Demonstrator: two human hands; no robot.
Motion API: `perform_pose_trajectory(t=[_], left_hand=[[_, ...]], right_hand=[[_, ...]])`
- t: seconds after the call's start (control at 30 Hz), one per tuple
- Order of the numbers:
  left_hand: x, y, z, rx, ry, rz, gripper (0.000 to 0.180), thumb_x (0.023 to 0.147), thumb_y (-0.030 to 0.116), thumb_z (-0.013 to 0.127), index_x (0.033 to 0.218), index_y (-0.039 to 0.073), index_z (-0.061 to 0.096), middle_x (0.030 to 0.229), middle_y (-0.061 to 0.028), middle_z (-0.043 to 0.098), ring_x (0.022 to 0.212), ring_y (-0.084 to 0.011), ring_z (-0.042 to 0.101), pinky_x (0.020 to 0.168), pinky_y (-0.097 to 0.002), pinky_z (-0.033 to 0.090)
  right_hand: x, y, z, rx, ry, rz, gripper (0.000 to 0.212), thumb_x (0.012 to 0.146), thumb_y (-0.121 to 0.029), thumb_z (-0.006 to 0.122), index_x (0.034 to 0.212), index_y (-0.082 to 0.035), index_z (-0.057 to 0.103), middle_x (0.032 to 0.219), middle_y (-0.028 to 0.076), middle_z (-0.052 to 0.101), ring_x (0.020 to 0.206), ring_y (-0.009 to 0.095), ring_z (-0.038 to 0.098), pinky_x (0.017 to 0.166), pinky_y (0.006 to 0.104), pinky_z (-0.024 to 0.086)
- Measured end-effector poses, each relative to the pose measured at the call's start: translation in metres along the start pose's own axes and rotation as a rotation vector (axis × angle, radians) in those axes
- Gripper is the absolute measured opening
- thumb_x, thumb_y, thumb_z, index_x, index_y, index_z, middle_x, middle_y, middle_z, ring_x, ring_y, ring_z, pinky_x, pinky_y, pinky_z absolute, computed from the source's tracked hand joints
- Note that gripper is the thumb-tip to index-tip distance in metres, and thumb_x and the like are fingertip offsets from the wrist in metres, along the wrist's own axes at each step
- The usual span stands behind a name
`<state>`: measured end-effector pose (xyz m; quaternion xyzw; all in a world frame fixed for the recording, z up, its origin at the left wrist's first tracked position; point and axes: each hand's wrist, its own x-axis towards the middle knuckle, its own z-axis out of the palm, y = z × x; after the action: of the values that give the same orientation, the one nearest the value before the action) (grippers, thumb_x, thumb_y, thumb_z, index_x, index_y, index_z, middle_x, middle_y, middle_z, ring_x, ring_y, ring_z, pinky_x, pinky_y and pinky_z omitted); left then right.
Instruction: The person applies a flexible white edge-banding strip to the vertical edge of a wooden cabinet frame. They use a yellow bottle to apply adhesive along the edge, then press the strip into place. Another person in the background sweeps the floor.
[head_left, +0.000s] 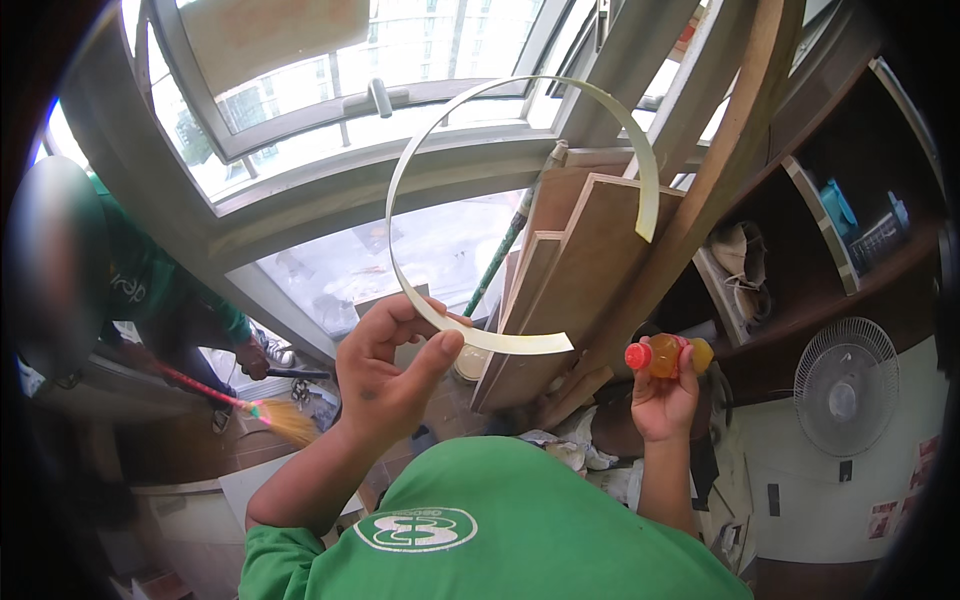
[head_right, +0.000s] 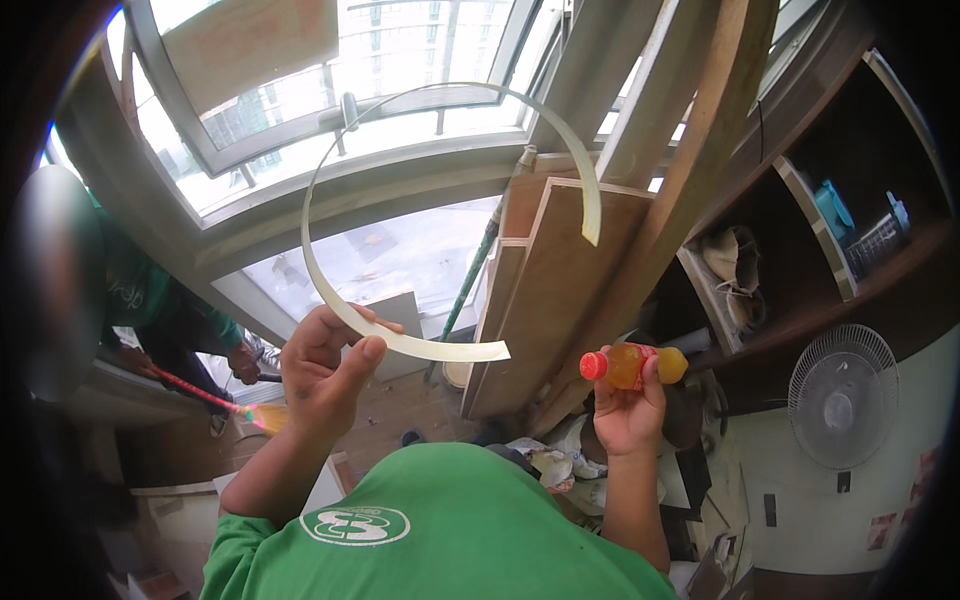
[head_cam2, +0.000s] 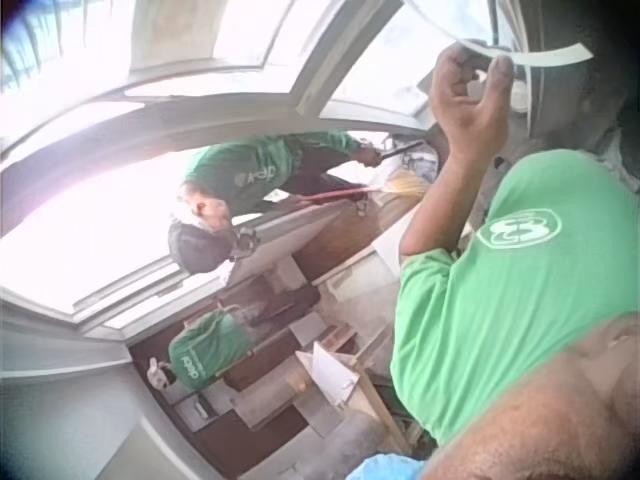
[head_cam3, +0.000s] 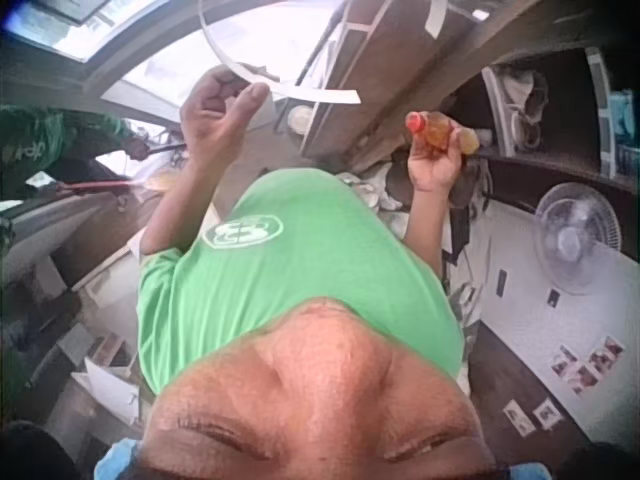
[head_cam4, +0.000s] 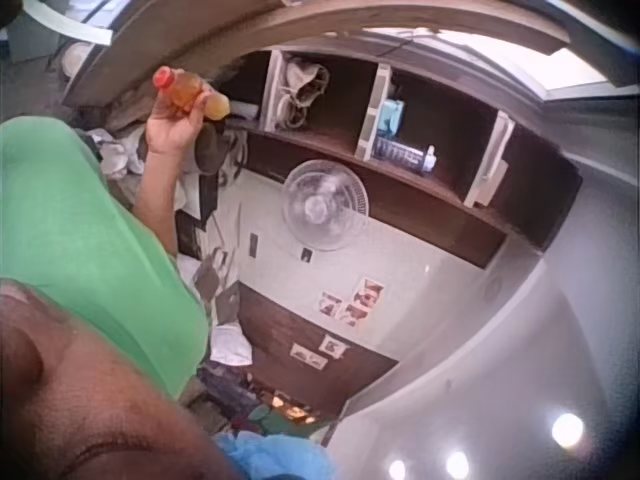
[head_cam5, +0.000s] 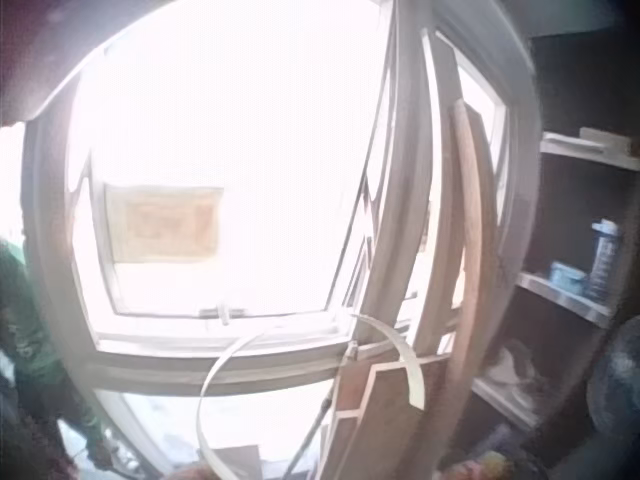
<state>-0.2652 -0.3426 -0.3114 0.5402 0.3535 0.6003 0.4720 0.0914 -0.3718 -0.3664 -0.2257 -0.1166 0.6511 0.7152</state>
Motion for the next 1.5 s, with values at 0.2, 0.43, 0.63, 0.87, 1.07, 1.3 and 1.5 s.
perform_pose_trajectory(t=[0.2, 0.43, 0.63, 0.87, 1.07, 1.3, 1.5], left_hand=[[0.014, 0.003, 0.020, 0.126, 0.011, 0.132, 0.024, 0.090, 0.010, 0.073, 0.107, -0.003, 0.062, 0.095, -0.0094, 0.072, 0.087, -0.0107, 0.066, 0.081, -0.0256, 0.052], [0.037, 0.009, 0.064, 0.317, -0.010, 0.257, 0.022, 0.087, 0.011, 0.076, 0.101, -0.002, 0.065, 0.089, -0.0092, 0.071, 0.080, -0.0114, 0.065, 0.075, -0.0263, 0.052], [0.051, 0.006, 0.097, 0.531, -0.042, 0.332, 0.026, 0.083, 0.013, 0.079, 0.100, -0.001, 0.065, 0.087, -0.0099, 0.069, 0.077, -0.0149, 0.065, 0.073, -0.0265, 0.052], [0.051, 0.005, 0.125, 0.599, -0.053, 0.289, 0.021, 0.087, 0.009, 0.074, 0.102, -0.002, 0.063, 0.091, -0.0100, 0.072, 0.082, -0.0126, 0.066, 0.077, -0.0265, 0.052], [0.028, -0.005, 0.123, 0.627, 0.078, 0.205, 0.022, 0.086, 0.011, 0.076, 0.101, 0.000, 0.066, 0.091, -0.0088, 0.072, 0.081, -0.0137, 0.066, 0.076, -0.0278, 0.052], [-0.054, -0.005, 0.086, 0.675, 0.261, 0.025, 0.020, 0.089, 0.007, 0.071, 0.106, -0.001, 0.063, 0.100, -0.0113, 0.072, 0.088, -0.0130, 0.067, 0.082, -0.0286, 0.052], [-0.169, -0.001, 0.053, 0.430, 0.717, -0.275, 0.030, 0.089, 0.018, 0.075, 0.107, -0.003, 0.063, 0.095, -0.0052, 0.070, 0.087, -0.0088, 0.064, 0.078, -0.0252, 0.050]], right_hand=[[0.000, -0.008, 0.000, -0.014, 0.022, -0.012, 0.034, 0.098, -0.034, 0.062, 0.116, -0.005, 0.062, 0.117, 0.017, 0.068, 0.115, 0.032, 0.065, 0.081, 0.0441, 0.065], [0.019, -0.032, -0.026, 0.070, -0.029, 0.001, 0.034, 0.097, -0.033, 0.063, 0.116, -0.005, 0.061, 0.116, 0.017, 0.068, 0.114, 0.032, 0.065, 0.082, 0.0463, 0.064], [0.028, -0.056, -0.060, 0.122, -0.016, 0.043, 0.033, 0.097, -0.033, 0.063, 0.116, -0.006, 0.061, 0.117, 0.015, 0.068, 0.115, 0.032, 0.064, 0.083, 0.0472, 0.064], [0.043, -0.070, -0.080, 0.168, 0.019, 0.098, 0.029, 0.099, -0.031, 0.061, 0.113, -0.006, 0.062, 0.114, 0.014, 0.069, 0.116, 0.033, 0.064, 0.081, 0.0455, 0.065], [0.058, -0.061, -0.081, 0.231, -0.058, 0.293, 0.022, 0.096, -0.030, 0.065, 0.109, -0.012, 0.063, 0.112, 0.008, 0.068, 0.109, 0.032, 0.067, 0.083, 0.0483, 0.063], [0.086, -0.019, -0.084, 0.031, -0.031, 0.867, 0.055, 0.096, -0.056, 0.052, 0.104, -0.004, 0.065, 0.082, 0.014, 0.069, 0.060, 0.025, 0.066, 0.049, 0.0312, 0.051], [0.107, 0.043, -0.080, -0.281, -0.142, 1.156, 0.049, 0.096, -0.053, 0.053, 0.101, -0.005, 0.065, 0.078, 0.013, 0.069, 0.056, 0.024, 0.065, 0.048, 0.0320, 0.051]])
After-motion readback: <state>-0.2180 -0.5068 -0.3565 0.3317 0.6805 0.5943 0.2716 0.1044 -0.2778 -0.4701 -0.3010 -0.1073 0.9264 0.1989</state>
